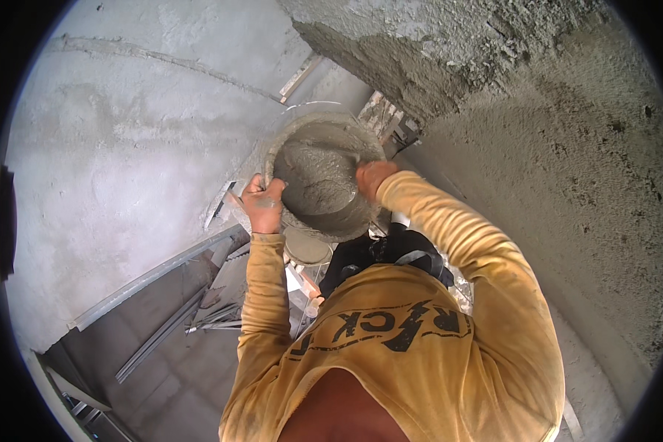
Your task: The person scoops wet cement from a bucket using a trowel and applies it to a wall surface. They repeatedly smooth and spread the cement across the wall, working in sections.
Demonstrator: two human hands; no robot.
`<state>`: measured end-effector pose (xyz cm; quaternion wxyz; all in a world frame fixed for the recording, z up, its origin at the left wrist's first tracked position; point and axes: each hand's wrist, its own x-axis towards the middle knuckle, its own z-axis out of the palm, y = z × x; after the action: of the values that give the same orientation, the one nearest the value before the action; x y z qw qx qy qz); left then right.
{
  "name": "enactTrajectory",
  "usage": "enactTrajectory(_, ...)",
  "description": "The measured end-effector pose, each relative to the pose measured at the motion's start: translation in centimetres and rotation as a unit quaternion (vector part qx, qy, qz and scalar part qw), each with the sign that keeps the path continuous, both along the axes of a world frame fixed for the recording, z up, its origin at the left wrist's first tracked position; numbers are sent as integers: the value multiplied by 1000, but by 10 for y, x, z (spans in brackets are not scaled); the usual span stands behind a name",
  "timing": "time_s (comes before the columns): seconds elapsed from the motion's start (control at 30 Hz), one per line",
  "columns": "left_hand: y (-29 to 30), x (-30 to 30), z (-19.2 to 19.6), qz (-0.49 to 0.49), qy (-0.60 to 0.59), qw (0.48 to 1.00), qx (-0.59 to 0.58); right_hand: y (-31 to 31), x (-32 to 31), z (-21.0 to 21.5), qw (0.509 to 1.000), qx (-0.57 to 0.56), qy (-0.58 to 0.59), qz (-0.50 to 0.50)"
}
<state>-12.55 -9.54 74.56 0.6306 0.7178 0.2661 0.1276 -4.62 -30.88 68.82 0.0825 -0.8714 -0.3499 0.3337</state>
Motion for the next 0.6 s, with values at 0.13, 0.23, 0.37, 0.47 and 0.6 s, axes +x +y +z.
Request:
enactTrajectory(0.13, -4, 5, 4, 8, -1, 1000, -8, -18, -27, -1, 991, 12, 63, 120)
enactTrajectory(0.23, -1, -7, 4, -3, 21, 1000, 19, -48, -18, 41, 991, -12, 92, 102)
enactTrajectory(0.37, -24, -3, 16, -39, 24, 998, 41, -84, 5, 42, 994, -1, -104, -24)
enactTrajectory(0.47, -36, -1, 25, -61, 39, 995, 73, -85, 8, 25, 985, -48, -142, -83)
enactTrajectory(0.6, -45, 6, 24, -45, 1, 998, 36, -61, -9, 18, 998, -65, -7, -6)
